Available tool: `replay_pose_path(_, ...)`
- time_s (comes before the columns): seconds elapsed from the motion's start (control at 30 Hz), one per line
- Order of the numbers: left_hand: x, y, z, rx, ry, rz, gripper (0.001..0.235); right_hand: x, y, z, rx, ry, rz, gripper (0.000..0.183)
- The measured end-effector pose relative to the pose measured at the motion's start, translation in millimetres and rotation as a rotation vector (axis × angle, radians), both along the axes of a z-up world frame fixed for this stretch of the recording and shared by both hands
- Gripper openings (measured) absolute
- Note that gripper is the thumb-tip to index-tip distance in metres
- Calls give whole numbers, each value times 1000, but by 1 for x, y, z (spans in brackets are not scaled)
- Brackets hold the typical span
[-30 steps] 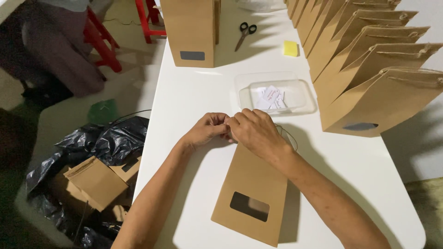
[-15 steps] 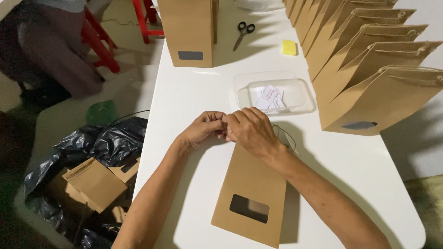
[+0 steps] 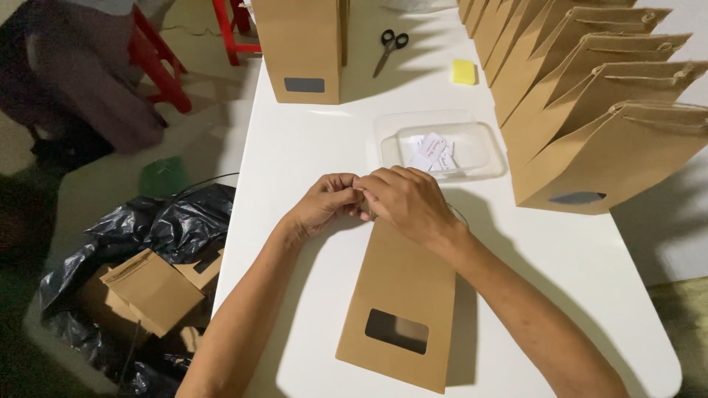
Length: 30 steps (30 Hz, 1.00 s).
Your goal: Threading string handles through pre-punched holes in paper gift bags at a workstation.
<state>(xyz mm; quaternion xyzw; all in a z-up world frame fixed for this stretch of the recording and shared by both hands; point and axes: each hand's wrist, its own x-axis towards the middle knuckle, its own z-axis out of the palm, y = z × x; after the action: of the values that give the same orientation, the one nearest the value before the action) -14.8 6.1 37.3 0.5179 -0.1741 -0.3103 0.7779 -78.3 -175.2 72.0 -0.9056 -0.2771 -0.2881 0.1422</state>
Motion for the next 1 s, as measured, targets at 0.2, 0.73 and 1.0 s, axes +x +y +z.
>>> replay_pose_path(0.2, 4, -1, -13, 25, -2, 17, 6, 4, 1, -27, -319, -303, -136, 18)
replay_pose_path(0.73, -2, -4, -3, -76, -62, 82, 7, 5, -9, 13, 488, 607, 54, 18)
replay_pose_path(1.0, 7, -7, -21, -104, -205, 65, 32, 13, -17, 0, 582, 610, -48, 5)
